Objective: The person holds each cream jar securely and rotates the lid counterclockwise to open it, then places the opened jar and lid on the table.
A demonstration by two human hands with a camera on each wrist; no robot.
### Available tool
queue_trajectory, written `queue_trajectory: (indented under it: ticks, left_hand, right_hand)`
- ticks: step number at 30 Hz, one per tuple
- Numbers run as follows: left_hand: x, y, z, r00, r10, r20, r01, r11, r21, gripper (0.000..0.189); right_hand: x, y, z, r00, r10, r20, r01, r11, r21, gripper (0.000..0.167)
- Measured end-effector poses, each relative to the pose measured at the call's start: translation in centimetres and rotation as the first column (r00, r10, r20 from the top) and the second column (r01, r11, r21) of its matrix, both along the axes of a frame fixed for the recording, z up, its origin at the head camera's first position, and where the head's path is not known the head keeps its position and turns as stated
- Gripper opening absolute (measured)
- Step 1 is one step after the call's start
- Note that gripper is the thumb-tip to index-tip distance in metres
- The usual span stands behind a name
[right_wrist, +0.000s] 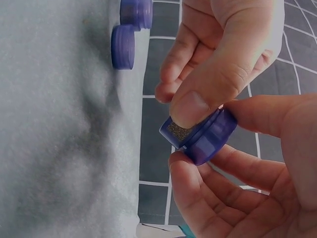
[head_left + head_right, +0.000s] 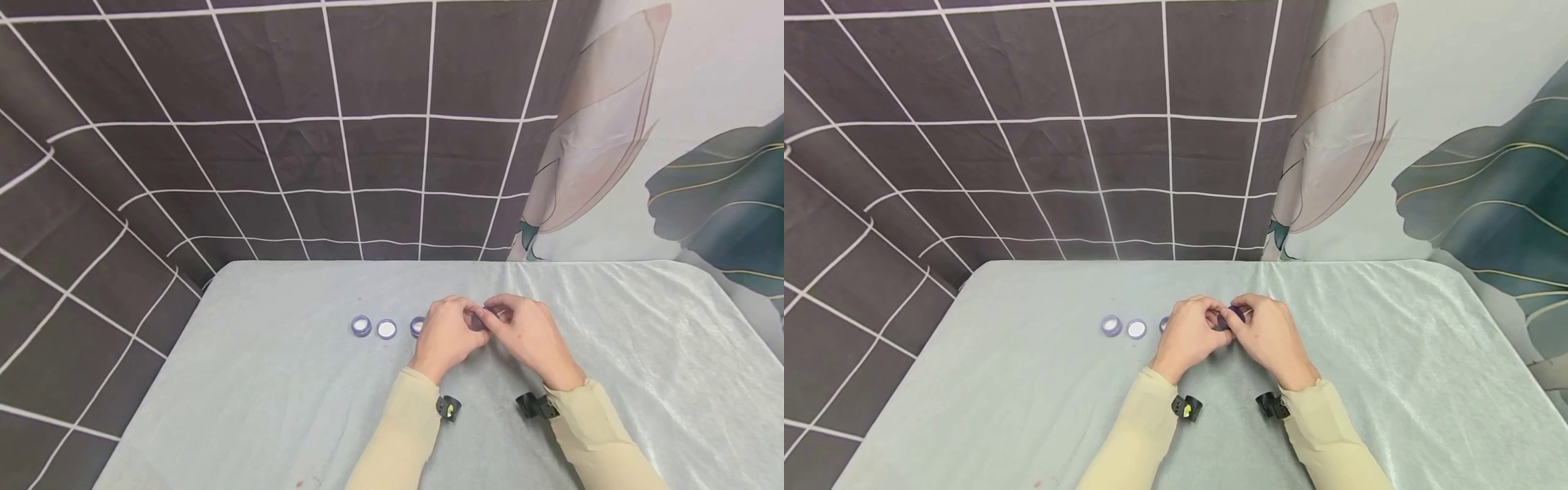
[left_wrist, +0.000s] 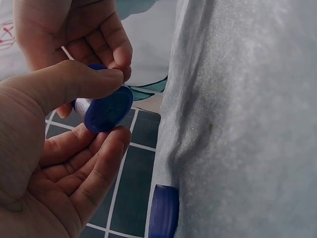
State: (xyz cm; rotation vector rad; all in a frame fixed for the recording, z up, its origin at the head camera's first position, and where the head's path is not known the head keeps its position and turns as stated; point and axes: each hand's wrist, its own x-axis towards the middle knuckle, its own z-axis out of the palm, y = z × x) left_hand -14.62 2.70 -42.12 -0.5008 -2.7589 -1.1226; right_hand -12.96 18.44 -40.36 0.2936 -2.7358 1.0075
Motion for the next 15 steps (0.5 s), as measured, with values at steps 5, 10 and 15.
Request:
queue_trajectory:
  ticks: [5, 10, 15]
  left_hand:
    - [-0.01, -0.06, 0.02, 1.000, -0.001, 0.010, 0.001, 1.000, 0.013, 0.024]
    - [0.00, -0.11, 0.01, 1.000, -0.002, 0.015, 0.001, 1.000, 0.019, 0.025]
    - [-0.02, -0.06, -0.03, 1.000, 0.000, 0.009, 0.000, 1.000, 0.011, 0.025]
  right_hand:
    - [-0.05, 0.12, -0.03, 1.000, 0.017, -0.001, -0.017, 1.000, 0.003, 0.025]
    - [-0.03, 0.14, 0.05, 1.000, 0.026, 0.007, -0.027, 1.000, 0.005, 0.026]
    - [-0.04, 0.23, 0.13, 0.999, 0.038, 0.001, -0.038, 0.999, -0.001, 0.024]
